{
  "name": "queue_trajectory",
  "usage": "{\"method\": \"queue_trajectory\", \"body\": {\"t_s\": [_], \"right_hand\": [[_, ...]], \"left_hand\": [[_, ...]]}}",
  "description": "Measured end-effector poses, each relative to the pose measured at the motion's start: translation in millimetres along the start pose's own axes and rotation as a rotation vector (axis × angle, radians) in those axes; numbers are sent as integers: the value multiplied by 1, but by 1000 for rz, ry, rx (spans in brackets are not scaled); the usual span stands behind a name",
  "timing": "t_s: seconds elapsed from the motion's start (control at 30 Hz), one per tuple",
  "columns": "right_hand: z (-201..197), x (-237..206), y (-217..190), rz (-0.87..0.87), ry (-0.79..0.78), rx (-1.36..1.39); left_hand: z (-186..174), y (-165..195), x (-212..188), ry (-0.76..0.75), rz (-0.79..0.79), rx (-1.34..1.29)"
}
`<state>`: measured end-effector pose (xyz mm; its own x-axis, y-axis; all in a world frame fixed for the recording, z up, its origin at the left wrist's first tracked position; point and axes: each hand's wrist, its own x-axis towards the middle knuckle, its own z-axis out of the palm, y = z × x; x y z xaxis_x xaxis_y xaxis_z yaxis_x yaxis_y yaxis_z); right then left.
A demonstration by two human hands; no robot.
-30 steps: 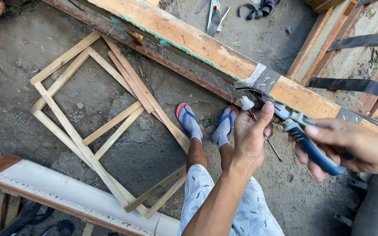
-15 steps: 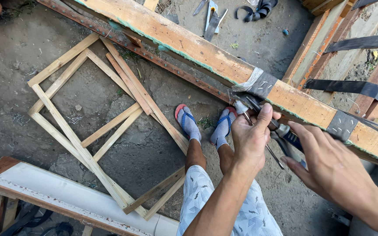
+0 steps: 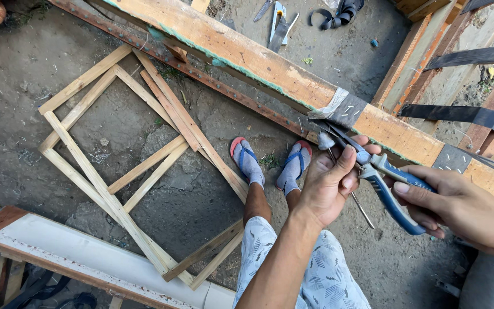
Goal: The person removes old black webbing straps and staples from a wooden furniture frame lying on the ground. They pull tacks and staples out with pliers, peel the webbing off the rails, and work along the frame section by section.
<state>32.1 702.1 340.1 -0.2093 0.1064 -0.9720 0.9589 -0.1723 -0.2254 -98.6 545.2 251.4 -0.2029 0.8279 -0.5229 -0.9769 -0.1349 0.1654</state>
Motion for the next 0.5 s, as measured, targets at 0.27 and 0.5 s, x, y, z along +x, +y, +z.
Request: {"method": "queue_trajectory", "body": {"t_s": [0.27, 0.5], "right_hand": [[34, -33, -25, -801, 686, -963], [27, -21, -54, -479, 549, -948]], "left_hand": [[8, -21, 11, 185, 57, -84], [-2, -21, 25, 432, 107, 136]]}}
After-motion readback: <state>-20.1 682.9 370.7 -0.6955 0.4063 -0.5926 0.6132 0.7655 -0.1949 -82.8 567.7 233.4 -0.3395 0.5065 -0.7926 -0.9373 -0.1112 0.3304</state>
